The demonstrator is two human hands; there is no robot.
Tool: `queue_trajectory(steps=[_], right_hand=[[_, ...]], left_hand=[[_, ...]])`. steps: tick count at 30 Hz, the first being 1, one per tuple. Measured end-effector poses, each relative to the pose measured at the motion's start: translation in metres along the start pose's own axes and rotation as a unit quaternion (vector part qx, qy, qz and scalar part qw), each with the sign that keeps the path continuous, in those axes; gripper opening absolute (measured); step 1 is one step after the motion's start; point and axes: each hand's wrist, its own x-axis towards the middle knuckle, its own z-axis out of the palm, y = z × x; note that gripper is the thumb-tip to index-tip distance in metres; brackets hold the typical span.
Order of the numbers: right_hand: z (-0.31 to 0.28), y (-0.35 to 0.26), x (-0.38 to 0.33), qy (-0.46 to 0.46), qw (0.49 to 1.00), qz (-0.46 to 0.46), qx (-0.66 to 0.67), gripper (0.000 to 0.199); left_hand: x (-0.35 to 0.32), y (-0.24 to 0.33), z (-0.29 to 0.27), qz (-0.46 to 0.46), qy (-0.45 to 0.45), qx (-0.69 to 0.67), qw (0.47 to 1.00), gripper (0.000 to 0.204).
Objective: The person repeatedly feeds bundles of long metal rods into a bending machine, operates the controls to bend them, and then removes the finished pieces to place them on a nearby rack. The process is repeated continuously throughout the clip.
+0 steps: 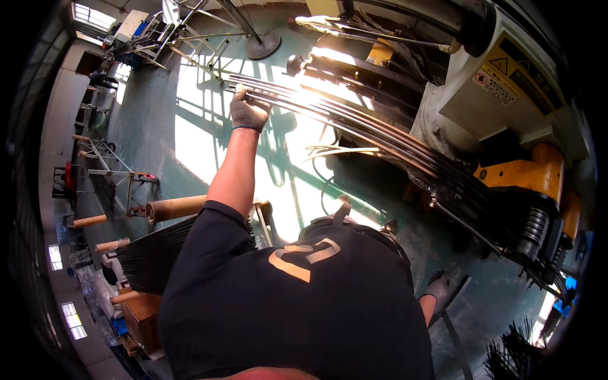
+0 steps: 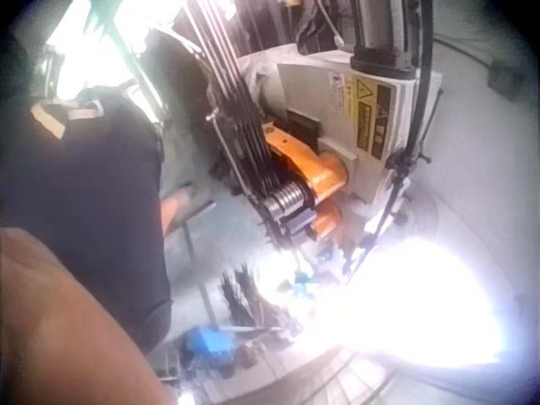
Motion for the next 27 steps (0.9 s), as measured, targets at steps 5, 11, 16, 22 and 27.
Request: queue_trajectory(steps=[5,11,16,22,27], right_hand=[[0.01,-0.007,-0.116,0.042,0.979,-0.024,-0.199,0.031],[-0.012,0.052,-0.063,-0.064,0.959,-0.112,-0.254,0.03],[-0.006,0.04,-0.064,-0.01,0.987,-0.044,-0.157,0.028],[0.004,0.032,-0.061,0.018,0.999,0.038,-0.023,0.034],[-0.014,0.06,-0.05,0.002,0.998,0.036,-0.05,0.042]], left_hand=[[0.038,0.062,-0.01,0.011,0.067,0.02,0.997,0.034],[0.045,0.07,-0.01,-0.011,0.032,0.095,0.995,0.029],[0.057,0.062,-0.018,-0.011,0.004,0.153,0.988,0.023],[0.037,0.088,-0.035,0.153,-0.15,0.508,0.835,0.028],[0.028,0.085,-0.006,-0.038,-0.08,0.298,0.95,0.031]])
